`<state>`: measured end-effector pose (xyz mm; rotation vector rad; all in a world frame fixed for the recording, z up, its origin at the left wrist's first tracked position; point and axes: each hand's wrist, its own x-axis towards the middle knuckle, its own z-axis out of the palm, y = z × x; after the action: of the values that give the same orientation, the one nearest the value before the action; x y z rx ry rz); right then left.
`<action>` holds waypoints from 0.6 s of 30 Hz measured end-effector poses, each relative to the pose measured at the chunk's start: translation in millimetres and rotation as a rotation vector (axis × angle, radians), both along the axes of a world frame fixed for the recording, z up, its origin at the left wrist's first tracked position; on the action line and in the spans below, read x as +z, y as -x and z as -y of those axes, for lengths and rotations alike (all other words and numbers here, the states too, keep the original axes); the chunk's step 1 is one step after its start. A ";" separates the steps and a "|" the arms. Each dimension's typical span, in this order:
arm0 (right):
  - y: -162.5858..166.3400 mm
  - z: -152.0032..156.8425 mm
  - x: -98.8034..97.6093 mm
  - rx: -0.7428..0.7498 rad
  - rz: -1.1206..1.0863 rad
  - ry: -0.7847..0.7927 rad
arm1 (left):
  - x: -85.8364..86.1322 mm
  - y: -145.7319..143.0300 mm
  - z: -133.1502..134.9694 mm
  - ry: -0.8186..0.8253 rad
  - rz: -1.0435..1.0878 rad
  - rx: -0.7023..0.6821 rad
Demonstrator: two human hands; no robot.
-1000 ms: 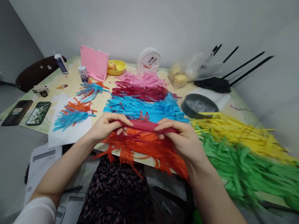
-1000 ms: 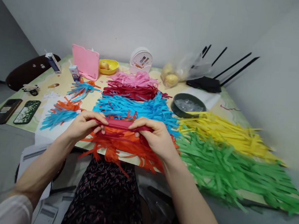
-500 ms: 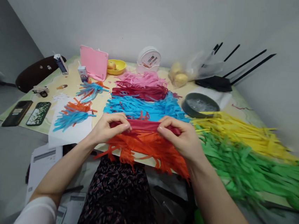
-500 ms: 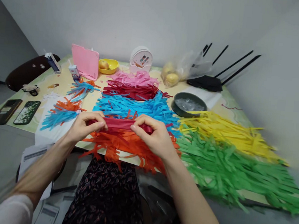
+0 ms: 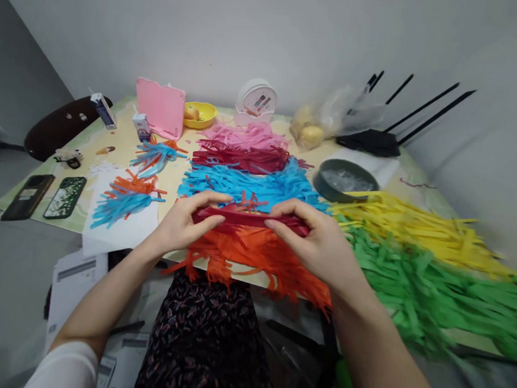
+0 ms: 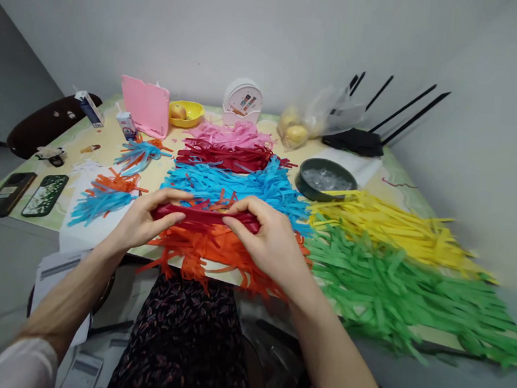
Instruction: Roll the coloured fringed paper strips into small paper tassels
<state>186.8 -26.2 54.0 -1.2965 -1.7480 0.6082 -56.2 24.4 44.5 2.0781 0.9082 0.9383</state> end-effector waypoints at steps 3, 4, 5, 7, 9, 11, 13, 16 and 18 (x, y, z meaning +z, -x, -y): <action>1.3 1.3 -0.2 0.013 -0.065 0.031 | -1.0 -4.4 1.6 0.140 0.055 0.024; 1.7 1.5 -1.1 0.013 -0.092 0.048 | -1.4 -5.8 2.3 0.220 0.116 0.003; 2.2 1.7 -2.3 0.016 -0.123 0.064 | -1.8 -7.0 3.0 0.306 0.188 -0.027; 3.3 1.7 -5.8 0.031 -0.205 0.085 | -2.6 -8.9 4.4 0.441 0.323 -0.080; 4.3 1.0 -10.5 0.044 -0.294 0.101 | -4.1 -9.8 4.8 0.478 0.393 -0.087; 4.9 -0.3 -15.7 0.040 -0.388 0.106 | -6.8 -10.1 4.0 0.458 0.415 -0.064; 5.0 -2.0 -20.5 0.044 -0.471 0.105 | -10.8 -10.0 2.4 0.433 0.437 -0.052; 4.5 -4.9 -25.4 0.087 -0.522 0.094 | -16.2 -9.5 0.1 0.391 0.484 -0.047; 4.2 -6.9 -27.1 0.110 -0.532 0.087 | -17.5 -8.5 -0.6 0.362 0.480 -0.039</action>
<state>182.6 -19.4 26.9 -0.9805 -1.3654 0.9992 -47.8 25.0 27.0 1.4726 0.7138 1.0961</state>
